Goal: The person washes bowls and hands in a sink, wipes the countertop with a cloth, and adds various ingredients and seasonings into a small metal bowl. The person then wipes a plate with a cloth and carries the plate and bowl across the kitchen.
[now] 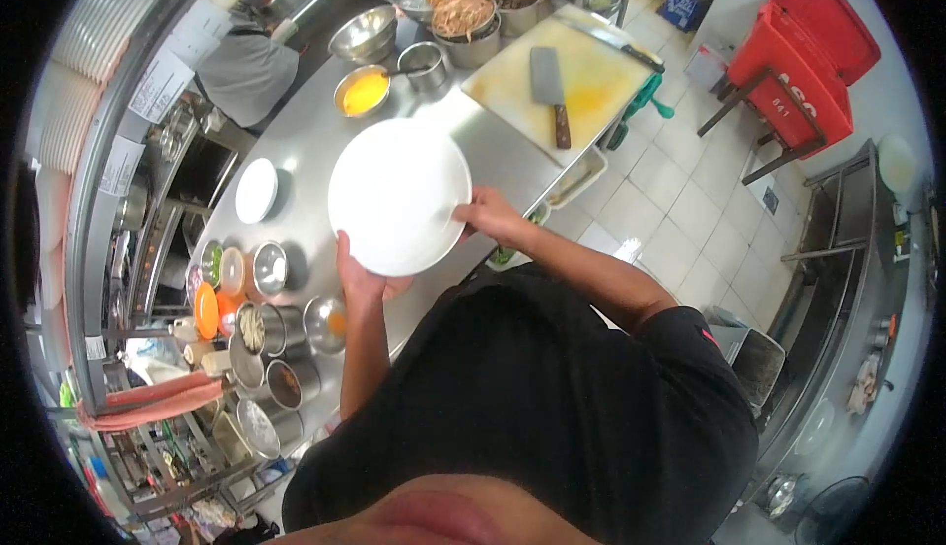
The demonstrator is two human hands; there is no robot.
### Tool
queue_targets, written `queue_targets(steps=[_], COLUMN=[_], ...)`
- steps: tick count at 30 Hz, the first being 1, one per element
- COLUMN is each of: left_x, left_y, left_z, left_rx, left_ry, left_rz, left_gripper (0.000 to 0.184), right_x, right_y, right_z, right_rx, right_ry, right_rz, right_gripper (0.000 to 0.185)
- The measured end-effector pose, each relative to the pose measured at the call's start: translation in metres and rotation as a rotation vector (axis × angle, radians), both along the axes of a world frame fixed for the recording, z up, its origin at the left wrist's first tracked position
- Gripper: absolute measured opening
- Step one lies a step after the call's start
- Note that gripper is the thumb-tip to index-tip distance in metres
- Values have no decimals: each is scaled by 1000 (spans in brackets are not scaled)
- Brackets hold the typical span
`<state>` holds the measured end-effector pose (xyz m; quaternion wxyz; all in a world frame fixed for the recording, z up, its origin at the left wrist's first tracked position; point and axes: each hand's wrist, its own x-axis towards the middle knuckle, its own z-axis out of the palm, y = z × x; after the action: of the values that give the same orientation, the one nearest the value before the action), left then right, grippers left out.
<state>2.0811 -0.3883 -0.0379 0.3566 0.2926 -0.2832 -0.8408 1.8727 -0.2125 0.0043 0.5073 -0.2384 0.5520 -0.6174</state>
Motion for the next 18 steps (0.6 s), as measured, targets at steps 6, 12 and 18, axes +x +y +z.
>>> queue_targets(steps=[6, 12, 18], left_x=[26, 31, 10], left_y=[-10, -8, 4], left_z=[-13, 12, 21], left_rx=[-49, 15, -30], left_ry=[-46, -5, -100], left_rz=[93, 154, 296], left_gripper=[56, 55, 53], right_x=[-26, -79, -197], right_y=[-24, -39, -60], right_z=[44, 160, 304], right_rx=[122, -268, -785], right_ry=[460, 1151, 1010], right_rz=[524, -16, -172], right_gripper=[36, 38, 47])
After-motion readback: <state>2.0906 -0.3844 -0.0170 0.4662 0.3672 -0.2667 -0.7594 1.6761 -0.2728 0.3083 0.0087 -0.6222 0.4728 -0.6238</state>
